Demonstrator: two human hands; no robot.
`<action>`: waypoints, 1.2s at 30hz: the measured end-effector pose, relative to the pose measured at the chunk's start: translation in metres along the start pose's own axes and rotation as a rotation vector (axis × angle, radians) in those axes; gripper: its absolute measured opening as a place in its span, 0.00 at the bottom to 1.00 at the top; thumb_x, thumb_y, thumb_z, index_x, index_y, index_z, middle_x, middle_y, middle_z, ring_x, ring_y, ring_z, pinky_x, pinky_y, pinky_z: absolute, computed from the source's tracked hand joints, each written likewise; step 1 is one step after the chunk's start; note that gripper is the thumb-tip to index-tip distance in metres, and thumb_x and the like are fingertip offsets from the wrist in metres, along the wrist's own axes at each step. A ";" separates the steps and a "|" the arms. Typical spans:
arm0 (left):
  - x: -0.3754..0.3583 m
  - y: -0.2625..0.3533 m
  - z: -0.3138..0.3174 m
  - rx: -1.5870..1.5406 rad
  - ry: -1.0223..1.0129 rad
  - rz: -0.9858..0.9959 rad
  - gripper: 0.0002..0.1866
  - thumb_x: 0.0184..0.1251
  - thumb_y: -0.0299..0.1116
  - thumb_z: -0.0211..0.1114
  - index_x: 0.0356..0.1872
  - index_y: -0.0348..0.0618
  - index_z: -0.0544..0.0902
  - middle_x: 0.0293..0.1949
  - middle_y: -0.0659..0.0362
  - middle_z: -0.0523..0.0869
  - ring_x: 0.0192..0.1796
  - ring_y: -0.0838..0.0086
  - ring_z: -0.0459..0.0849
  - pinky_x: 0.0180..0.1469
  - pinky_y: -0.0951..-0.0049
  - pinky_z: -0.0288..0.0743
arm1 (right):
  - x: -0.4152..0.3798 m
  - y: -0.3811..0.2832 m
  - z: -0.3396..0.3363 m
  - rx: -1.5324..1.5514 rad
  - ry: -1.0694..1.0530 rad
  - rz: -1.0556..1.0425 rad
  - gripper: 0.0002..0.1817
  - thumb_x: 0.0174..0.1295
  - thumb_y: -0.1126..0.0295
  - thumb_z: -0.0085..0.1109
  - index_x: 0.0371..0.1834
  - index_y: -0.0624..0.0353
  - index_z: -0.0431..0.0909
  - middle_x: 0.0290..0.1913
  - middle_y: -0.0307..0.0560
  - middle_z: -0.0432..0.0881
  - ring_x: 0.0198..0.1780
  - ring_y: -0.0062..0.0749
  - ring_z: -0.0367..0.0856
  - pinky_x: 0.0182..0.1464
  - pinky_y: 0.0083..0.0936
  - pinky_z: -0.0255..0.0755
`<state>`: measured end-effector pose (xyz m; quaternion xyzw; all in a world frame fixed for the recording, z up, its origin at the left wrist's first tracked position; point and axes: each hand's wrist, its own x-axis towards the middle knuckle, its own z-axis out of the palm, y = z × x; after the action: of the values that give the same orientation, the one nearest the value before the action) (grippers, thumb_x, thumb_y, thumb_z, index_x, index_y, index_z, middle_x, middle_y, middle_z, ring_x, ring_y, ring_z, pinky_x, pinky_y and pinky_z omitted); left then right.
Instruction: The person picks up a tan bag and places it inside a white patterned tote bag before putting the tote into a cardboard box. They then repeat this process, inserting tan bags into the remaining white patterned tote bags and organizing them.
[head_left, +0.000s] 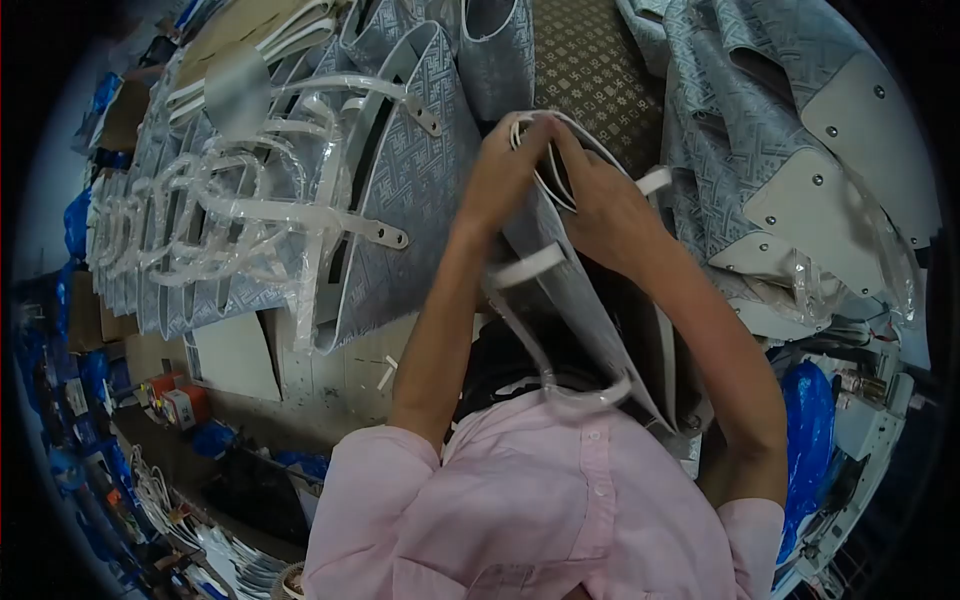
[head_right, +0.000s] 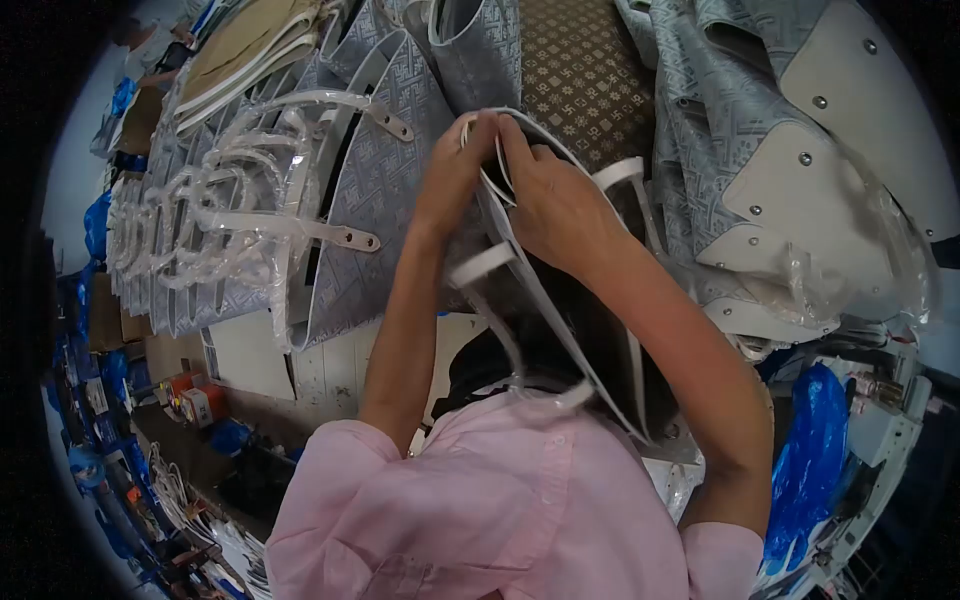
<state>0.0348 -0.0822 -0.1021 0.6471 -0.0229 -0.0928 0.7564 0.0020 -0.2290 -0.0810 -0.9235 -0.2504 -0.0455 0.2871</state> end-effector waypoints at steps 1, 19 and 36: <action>-0.017 0.002 0.001 0.111 0.014 0.018 0.29 0.62 0.47 0.64 0.54 0.33 0.72 0.44 0.57 0.80 0.50 0.74 0.78 0.53 0.75 0.70 | -0.003 -0.009 -0.004 0.018 -0.069 0.041 0.37 0.51 0.80 0.54 0.67 0.66 0.52 0.42 0.66 0.77 0.43 0.58 0.77 0.42 0.42 0.72; -0.069 -0.039 -0.017 -0.055 0.026 0.290 0.32 0.58 0.32 0.57 0.63 0.25 0.63 0.59 0.38 0.70 0.62 0.55 0.70 0.63 0.62 0.62 | -0.005 -0.047 -0.002 0.046 -0.199 0.199 0.09 0.52 0.77 0.57 0.36 0.60 0.70 0.26 0.52 0.75 0.28 0.49 0.76 0.29 0.39 0.69; -0.071 -0.055 -0.012 -0.253 0.076 0.381 0.34 0.46 0.33 0.72 0.53 0.34 0.65 0.59 0.40 0.66 0.63 0.58 0.67 0.64 0.62 0.59 | 0.002 -0.056 0.002 -0.027 -0.173 0.244 0.07 0.48 0.80 0.56 0.29 0.64 0.69 0.26 0.52 0.70 0.27 0.48 0.72 0.28 0.38 0.66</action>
<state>-0.0387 -0.0660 -0.1522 0.5342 -0.1045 0.0741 0.8356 -0.0241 -0.1877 -0.0536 -0.9513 -0.1593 0.0663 0.2555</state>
